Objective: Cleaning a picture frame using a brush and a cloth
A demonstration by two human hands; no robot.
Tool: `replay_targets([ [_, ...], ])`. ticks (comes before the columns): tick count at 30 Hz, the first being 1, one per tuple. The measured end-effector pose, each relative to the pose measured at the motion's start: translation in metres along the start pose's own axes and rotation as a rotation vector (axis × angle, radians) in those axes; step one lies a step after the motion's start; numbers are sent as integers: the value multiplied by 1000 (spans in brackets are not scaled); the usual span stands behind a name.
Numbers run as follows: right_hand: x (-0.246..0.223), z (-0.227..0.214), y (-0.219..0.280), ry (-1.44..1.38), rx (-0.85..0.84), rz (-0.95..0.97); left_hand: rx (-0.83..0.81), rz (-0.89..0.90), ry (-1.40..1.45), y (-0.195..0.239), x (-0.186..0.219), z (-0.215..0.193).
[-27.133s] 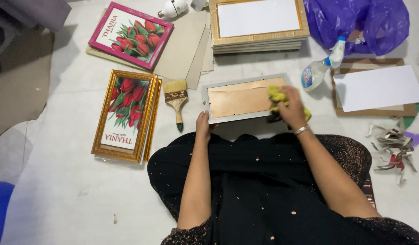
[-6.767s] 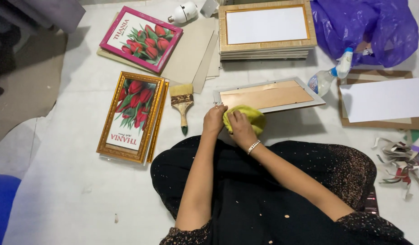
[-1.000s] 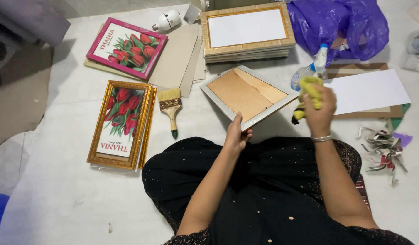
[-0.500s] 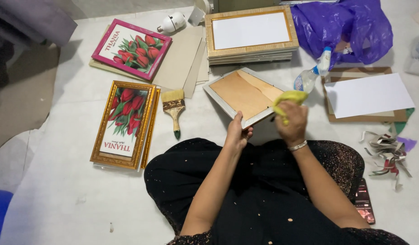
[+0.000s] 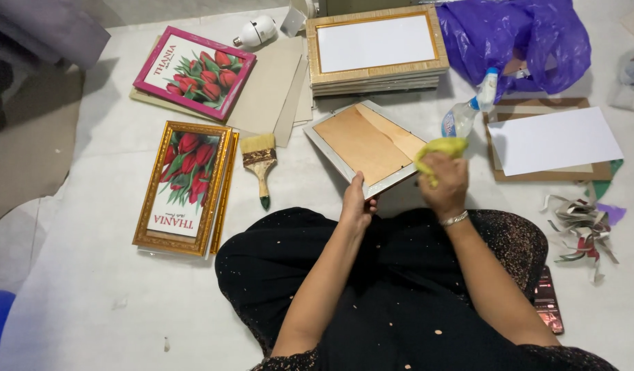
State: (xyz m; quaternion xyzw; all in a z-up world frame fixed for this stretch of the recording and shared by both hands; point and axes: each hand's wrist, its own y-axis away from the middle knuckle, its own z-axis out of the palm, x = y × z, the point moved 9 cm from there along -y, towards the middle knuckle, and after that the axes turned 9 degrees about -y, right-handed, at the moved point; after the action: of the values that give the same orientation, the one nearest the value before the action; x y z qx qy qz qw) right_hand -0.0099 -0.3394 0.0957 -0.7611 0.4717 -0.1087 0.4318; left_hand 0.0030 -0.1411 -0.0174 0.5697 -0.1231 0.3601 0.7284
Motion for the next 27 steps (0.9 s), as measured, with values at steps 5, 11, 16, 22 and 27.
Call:
replay_targets([
  [5, -7, 13, 8, -88, 8, 105, 8, 22, 15, -4, -3, 7],
  [11, -14, 29, 25, -56, 10, -98, -22, 17, -7, -5, 1, -7],
  [16, 96, -10, 16, -43, 38, 184, -48, 11, -45, 12, 22, -17],
  [22, 131, 52, 56, -621, -174, 1278, -46, -2, -146, -5, 23, -59],
  [27, 122, 137, 78, -995, -294, 1519, 16, 8, -147, 18, 41, -93],
])
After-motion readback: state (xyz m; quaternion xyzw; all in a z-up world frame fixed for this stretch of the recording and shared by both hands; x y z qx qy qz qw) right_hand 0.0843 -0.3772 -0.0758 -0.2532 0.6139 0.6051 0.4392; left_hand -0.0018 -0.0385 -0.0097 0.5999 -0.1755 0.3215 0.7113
